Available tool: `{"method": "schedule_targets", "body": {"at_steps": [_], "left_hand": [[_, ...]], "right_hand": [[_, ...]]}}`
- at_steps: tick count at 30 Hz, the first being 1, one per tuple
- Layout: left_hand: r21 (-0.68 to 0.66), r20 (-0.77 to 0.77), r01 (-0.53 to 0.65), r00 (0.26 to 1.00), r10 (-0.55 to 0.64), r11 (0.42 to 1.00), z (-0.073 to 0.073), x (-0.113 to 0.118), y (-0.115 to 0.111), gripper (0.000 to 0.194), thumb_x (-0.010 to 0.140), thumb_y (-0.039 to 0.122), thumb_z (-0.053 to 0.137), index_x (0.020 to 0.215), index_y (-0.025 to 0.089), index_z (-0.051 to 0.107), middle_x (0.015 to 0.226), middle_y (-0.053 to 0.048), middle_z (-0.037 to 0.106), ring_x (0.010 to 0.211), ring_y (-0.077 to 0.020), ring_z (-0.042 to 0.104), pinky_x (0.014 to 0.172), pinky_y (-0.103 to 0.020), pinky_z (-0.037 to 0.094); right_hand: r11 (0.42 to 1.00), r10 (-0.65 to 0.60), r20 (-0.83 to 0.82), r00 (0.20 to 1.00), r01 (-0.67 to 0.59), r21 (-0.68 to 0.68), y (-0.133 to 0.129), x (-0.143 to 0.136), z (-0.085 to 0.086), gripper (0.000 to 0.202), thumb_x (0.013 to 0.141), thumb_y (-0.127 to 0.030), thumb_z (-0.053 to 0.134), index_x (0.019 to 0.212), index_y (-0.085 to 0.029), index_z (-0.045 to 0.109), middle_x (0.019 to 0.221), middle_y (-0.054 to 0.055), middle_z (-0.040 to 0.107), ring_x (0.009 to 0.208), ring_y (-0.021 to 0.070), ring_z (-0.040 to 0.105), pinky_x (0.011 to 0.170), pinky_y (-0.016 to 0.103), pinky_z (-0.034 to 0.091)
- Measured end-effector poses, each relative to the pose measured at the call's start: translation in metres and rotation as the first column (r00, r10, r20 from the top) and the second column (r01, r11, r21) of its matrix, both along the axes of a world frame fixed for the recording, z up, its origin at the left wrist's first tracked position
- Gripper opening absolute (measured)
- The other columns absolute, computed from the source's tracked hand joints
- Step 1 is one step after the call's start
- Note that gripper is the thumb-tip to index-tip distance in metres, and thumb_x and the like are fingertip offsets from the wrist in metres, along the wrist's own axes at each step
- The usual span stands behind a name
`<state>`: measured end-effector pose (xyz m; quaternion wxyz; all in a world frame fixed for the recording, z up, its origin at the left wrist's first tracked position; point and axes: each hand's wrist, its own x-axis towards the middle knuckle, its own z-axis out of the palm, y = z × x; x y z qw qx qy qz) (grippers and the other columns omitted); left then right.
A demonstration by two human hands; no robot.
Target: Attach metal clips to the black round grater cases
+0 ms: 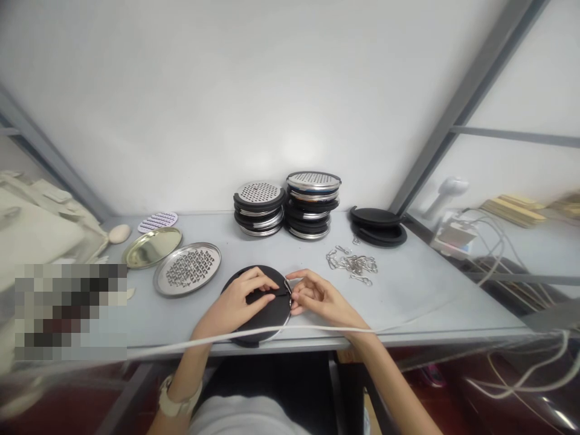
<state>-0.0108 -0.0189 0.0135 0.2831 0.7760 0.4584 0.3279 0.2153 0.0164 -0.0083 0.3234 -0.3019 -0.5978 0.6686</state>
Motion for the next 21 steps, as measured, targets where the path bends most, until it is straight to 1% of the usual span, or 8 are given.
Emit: {"method": "schedule_targets", "body": {"at_steps": [8,13,17,21], "left_hand": [[0.017,0.003,0.004,1.0,-0.004,1.0,0.0005,0.0001,-0.0006,0.017,0.088,0.018,0.056,0.101,0.024,0.066,0.101,-0.001,0.058,0.095,-0.0154,0.057,0.088,-0.029,0.044],[0.01,0.009,-0.003,1.0,0.003,1.0,-0.0001,0.0,-0.0012,0.017,0.088,0.019,0.055,0.101,0.024,0.066,0.1,-0.002,0.058,0.094,-0.016,0.058,0.087,-0.029,0.045],[0.011,0.012,0.005,1.0,-0.005,1.0,0.0,0.0001,-0.0011,0.018,0.088,0.019,0.055,0.101,0.024,0.065,0.1,-0.002,0.058,0.094,-0.0163,0.058,0.086,-0.03,0.045],[0.016,0.007,0.001,1.0,-0.002,1.0,0.0002,0.0005,-0.0008,0.018,0.088,0.018,0.055,0.101,0.024,0.066,0.099,-0.002,0.058,0.093,-0.0161,0.058,0.086,-0.029,0.045]], "right_hand": [[0.999,-0.023,0.032,0.999,0.025,-0.048,0.0015,-0.0016,-0.0008,0.043,0.081,-0.037,0.07,0.118,-0.018,0.06,0.082,0.0,0.058,0.077,0.0146,0.064,0.077,0.031,0.058],[0.999,-0.033,-0.009,0.999,0.033,-0.032,0.0012,-0.0005,-0.002,0.052,0.08,-0.037,0.071,0.127,-0.024,0.051,0.087,0.0,0.057,0.078,0.0146,0.064,0.078,0.034,0.058],[1.0,-0.017,0.051,0.999,0.018,-0.011,0.0015,-0.0003,-0.0024,0.044,0.081,-0.039,0.069,0.119,-0.021,0.057,0.084,0.001,0.059,0.077,0.0155,0.063,0.078,0.035,0.057],[1.0,-0.005,0.074,0.997,0.005,-0.002,0.0028,-0.0002,-0.0042,0.042,0.082,-0.039,0.068,0.117,-0.019,0.056,0.079,0.001,0.062,0.075,0.0155,0.064,0.077,0.034,0.056]]}}
